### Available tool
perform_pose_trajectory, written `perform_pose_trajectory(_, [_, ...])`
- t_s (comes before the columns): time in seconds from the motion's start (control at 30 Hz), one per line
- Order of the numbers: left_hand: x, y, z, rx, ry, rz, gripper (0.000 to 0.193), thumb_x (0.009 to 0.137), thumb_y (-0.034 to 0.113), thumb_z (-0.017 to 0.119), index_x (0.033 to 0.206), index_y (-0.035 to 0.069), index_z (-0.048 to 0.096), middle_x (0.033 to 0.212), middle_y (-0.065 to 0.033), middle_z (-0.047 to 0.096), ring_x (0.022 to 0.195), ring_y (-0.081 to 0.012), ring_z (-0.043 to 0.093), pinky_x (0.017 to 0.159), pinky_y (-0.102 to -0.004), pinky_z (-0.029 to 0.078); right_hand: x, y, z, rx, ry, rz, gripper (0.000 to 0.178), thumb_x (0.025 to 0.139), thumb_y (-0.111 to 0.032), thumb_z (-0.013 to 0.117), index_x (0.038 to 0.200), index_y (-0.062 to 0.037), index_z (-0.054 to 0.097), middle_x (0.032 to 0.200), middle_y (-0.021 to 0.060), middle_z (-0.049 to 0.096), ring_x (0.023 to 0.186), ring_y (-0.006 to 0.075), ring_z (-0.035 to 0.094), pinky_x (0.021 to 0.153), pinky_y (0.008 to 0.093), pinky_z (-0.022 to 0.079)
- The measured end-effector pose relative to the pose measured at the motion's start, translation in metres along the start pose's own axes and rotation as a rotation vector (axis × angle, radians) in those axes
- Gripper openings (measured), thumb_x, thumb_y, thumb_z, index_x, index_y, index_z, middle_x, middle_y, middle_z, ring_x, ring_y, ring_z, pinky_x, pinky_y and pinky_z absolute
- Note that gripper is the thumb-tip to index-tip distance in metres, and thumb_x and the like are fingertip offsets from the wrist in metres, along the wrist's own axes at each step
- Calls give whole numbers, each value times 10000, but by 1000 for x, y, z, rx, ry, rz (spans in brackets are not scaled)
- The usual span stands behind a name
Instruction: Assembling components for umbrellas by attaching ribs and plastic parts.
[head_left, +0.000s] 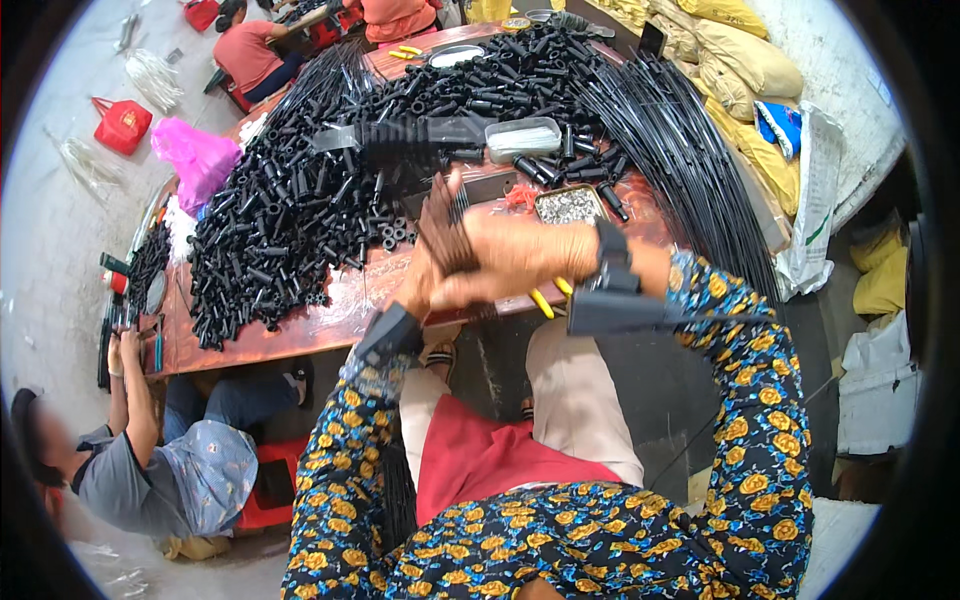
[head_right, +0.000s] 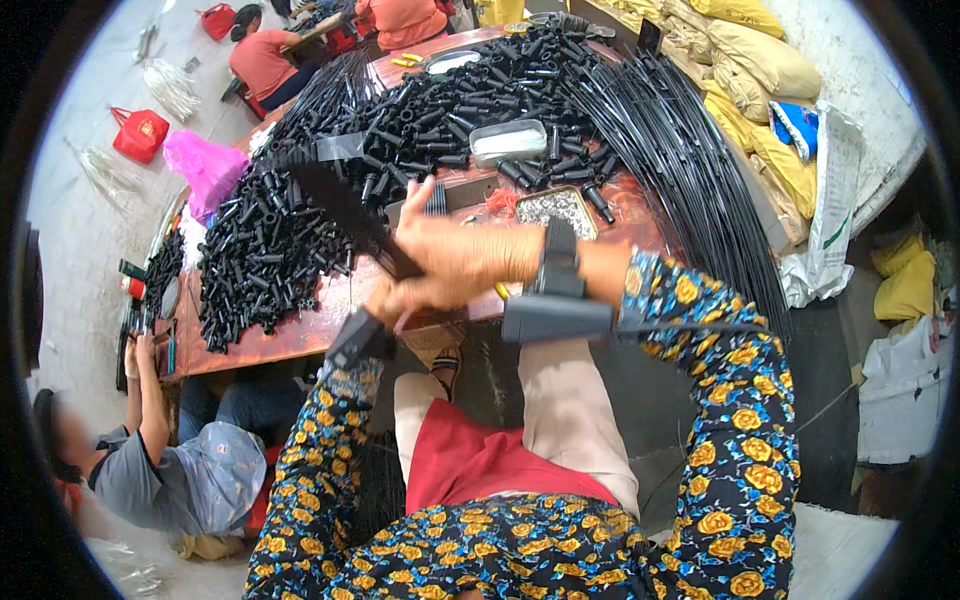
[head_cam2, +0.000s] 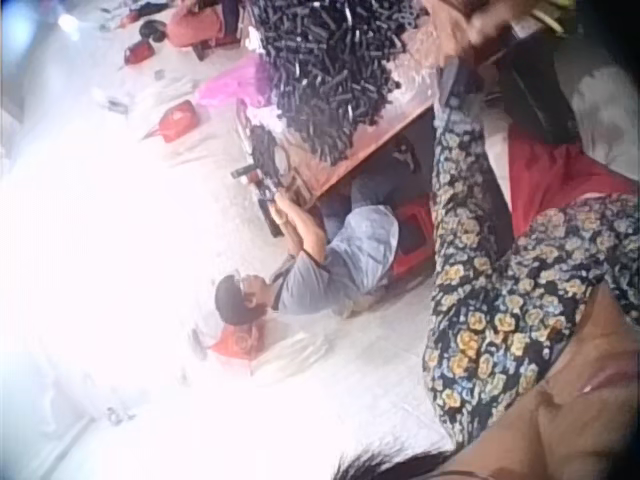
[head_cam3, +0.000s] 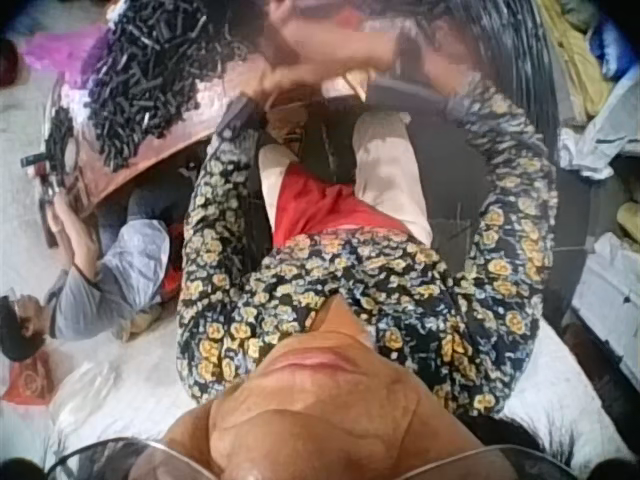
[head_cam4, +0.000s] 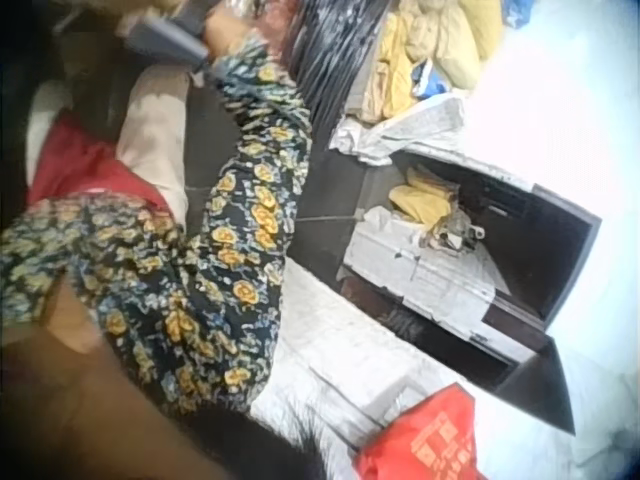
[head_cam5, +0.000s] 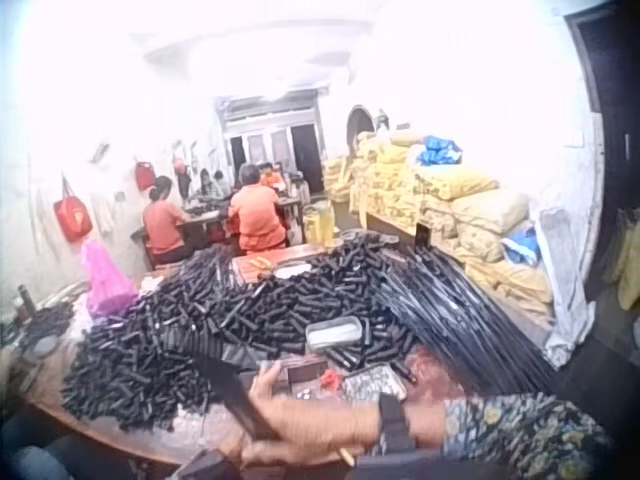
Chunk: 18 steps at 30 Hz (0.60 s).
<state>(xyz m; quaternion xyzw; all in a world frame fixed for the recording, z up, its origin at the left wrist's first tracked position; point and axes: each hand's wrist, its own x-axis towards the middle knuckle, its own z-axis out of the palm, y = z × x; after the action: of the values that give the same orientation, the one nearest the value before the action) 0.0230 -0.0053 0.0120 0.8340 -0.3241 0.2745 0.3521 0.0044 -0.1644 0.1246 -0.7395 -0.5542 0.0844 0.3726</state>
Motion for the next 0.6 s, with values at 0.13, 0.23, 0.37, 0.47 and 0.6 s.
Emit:
perform_pose_trajectory(0.13, [48,31,-14,-787,-98,-418,584,956,554,395,1212,75,611,1298,-234,512,1246,-294,493,1017,-439,404,8,-30,-61,89,42,268,365,845,-335,686,813,26,654,593,78,621,446,144,608,396,274,465])
perform_pose_trajectory(0.23, [53,48,-42,-976,-100,-527,622,971,570,351,1198,52,611,1240,-216,567,1192,-272,547,988,-406,440,18,-57,-88,74,154,240,201,881,-233,645,896,-41,703,608,23,605,461,81,558,395,222,426])
perform_pose_trajectory(0.37, [47,75,-43,-897,-110,-432,721,998,586,211,1152,0,603,986,-119,680,973,-170,650,876,-280,508,3,-79,-104,46,230,210,196,884,-228,637,890,-40,693,629,34,611,510,89,573,458,229,444])
perform_pose_trajectory(0.47, [13,91,-59,-1024,-281,-518,1022,856,792,112,1080,-47,652,1309,-204,544,1155,-269,566,1041,-367,395,7,-79,-100,72,227,161,192,887,-224,630,886,-40,684,644,42,615,546,95,585,505,234,458])
perform_pose_trajectory(0.6, [-19,133,-66,-1047,-365,-599,691,964,577,309,1218,-24,538,1197,-165,584,1119,-250,583,953,-363,473,-2,-66,-93,91,237,156,187,890,-219,622,879,-39,674,665,52,621,595,103,600,567,241,476])
